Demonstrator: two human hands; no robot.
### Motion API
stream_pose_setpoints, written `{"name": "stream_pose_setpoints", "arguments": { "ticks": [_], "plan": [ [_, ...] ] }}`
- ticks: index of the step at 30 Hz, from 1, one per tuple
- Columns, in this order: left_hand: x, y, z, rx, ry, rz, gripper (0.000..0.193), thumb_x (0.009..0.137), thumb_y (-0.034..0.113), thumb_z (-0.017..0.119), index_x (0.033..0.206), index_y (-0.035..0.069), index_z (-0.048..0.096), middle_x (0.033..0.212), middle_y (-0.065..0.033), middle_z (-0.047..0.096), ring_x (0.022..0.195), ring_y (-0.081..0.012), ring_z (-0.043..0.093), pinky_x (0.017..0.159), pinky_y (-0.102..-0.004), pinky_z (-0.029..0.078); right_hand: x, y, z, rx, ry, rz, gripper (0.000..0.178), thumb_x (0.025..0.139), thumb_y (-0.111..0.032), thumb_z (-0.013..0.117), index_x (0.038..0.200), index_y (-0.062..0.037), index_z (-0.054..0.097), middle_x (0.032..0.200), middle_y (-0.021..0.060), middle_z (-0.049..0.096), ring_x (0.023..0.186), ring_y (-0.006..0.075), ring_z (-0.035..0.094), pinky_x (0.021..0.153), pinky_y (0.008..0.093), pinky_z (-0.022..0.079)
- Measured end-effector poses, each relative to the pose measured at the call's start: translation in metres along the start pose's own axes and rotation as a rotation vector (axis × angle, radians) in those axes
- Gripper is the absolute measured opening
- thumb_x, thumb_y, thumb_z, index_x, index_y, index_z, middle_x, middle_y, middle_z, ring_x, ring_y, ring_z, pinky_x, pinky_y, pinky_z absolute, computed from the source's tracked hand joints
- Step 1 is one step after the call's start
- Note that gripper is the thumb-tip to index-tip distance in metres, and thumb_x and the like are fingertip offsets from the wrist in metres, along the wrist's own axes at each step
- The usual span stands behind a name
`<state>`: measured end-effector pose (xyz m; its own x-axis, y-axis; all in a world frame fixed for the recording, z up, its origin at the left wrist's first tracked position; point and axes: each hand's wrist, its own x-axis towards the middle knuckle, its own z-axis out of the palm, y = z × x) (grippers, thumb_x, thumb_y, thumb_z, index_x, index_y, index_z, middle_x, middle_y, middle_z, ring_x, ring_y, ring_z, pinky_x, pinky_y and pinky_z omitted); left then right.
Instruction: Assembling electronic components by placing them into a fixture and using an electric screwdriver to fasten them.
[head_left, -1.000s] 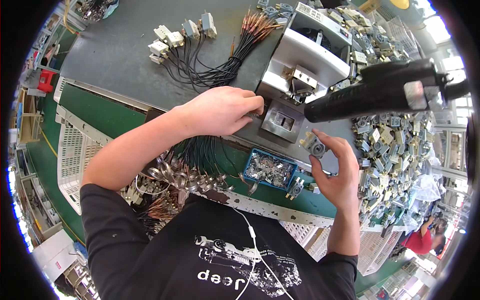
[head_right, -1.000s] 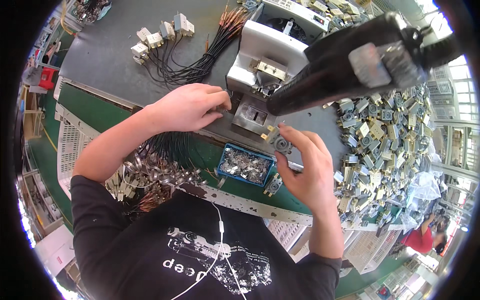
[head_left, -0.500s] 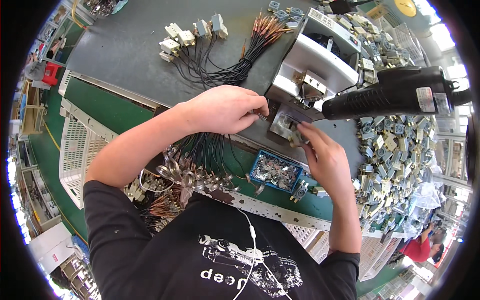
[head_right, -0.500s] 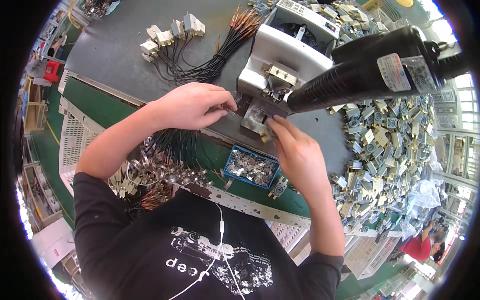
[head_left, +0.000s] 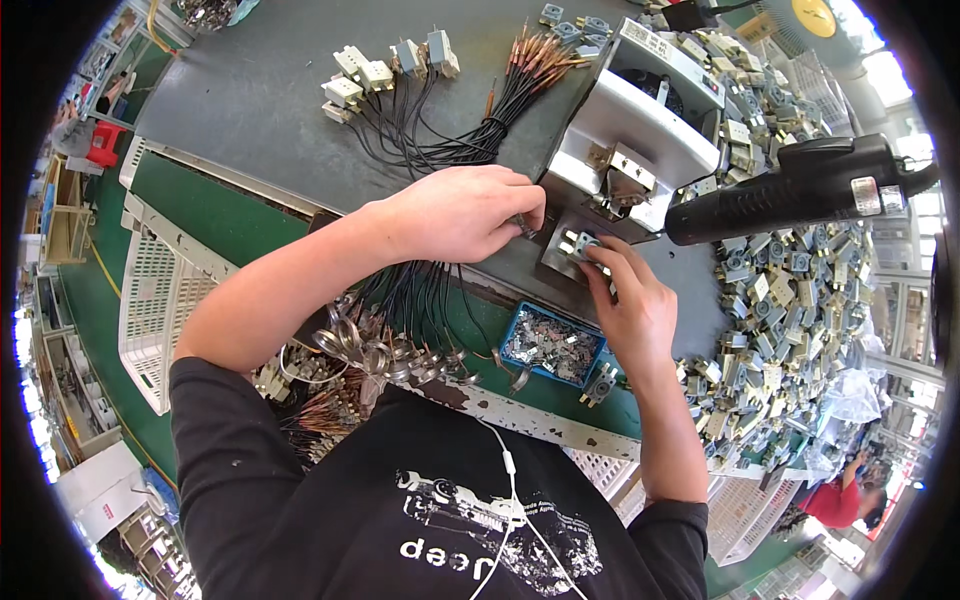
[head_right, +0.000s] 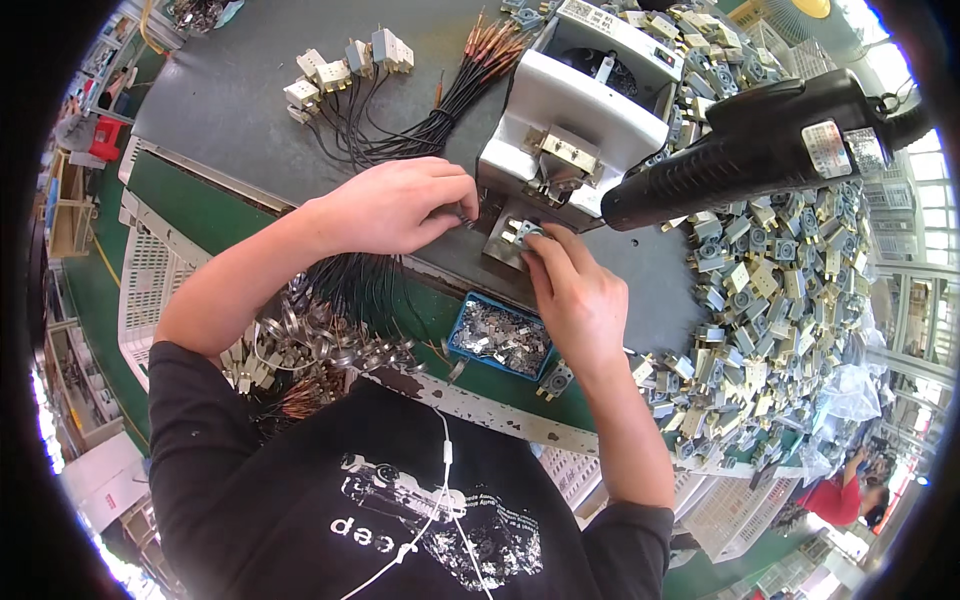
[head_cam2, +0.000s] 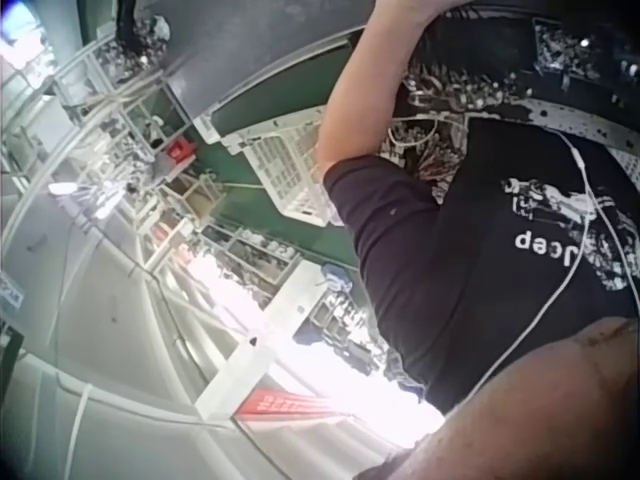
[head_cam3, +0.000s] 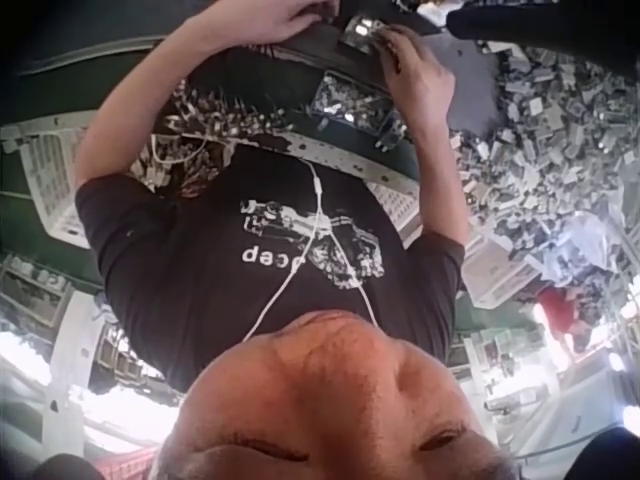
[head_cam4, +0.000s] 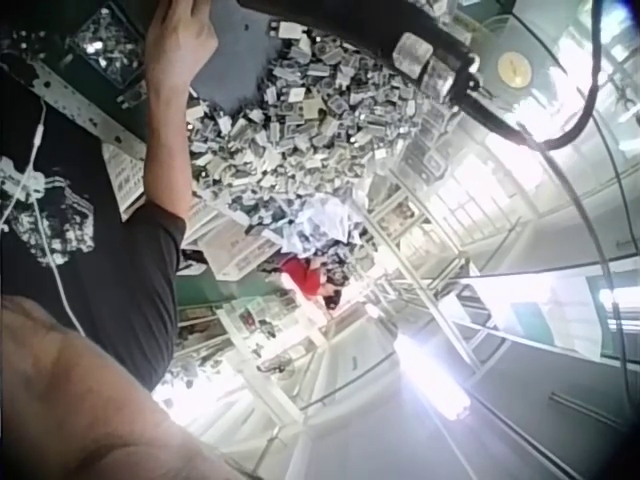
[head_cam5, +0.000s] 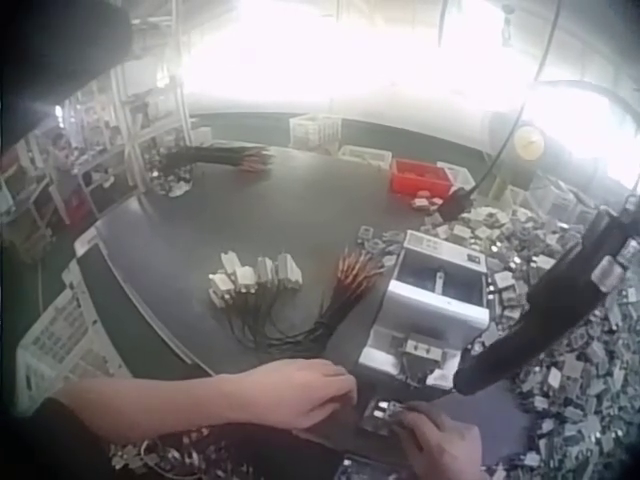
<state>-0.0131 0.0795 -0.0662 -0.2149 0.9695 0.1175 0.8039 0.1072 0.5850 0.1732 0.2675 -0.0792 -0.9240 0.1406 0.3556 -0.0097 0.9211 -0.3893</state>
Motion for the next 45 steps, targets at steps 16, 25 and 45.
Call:
{"name": "stream_pose_setpoints", "arguments": {
  "ticks": [16,25,45],
  "plan": [
    [0.000,-0.002,-0.024,-0.074,0.181,0.054,0.023,0.090,0.010,0.066,0.112,0.006,0.067,0.098,-0.0087,0.070,0.090,-0.0254,0.067,0.078,-0.0367,0.053,0.003,-0.033,-0.009,0.211,0.033,-0.028,0.025,0.087,-0.014,0.076,0.110,-0.0079,0.072,0.103,0.0080,0.074,0.067,0.0228,0.069,0.061,0.0326,0.055],
    [-0.016,0.009,-0.058,-0.180,0.242,-0.140,0.018,0.091,0.006,0.065,0.109,0.005,0.065,0.091,-0.0047,0.072,0.081,-0.0139,0.066,0.070,-0.0286,0.050,0.029,-0.067,-0.018,0.666,-0.974,0.356,0.024,0.098,-0.018,0.061,0.114,0.0003,0.066,0.097,0.0083,0.073,0.086,0.0137,0.069,0.076,0.0302,0.055],
    [-0.042,0.019,-0.053,0.110,-0.524,-0.332,0.024,0.082,0.015,0.055,0.100,0.012,0.071,0.091,-0.0115,0.073,0.089,-0.0324,0.069,0.079,-0.0447,0.055,0.024,-0.067,-0.029,0.795,-0.861,0.415,0.027,0.095,-0.013,0.067,0.120,-0.0028,0.062,0.077,0.0056,0.066,0.070,0.0100,0.064,0.064,0.0283,0.049]
  ]
}}
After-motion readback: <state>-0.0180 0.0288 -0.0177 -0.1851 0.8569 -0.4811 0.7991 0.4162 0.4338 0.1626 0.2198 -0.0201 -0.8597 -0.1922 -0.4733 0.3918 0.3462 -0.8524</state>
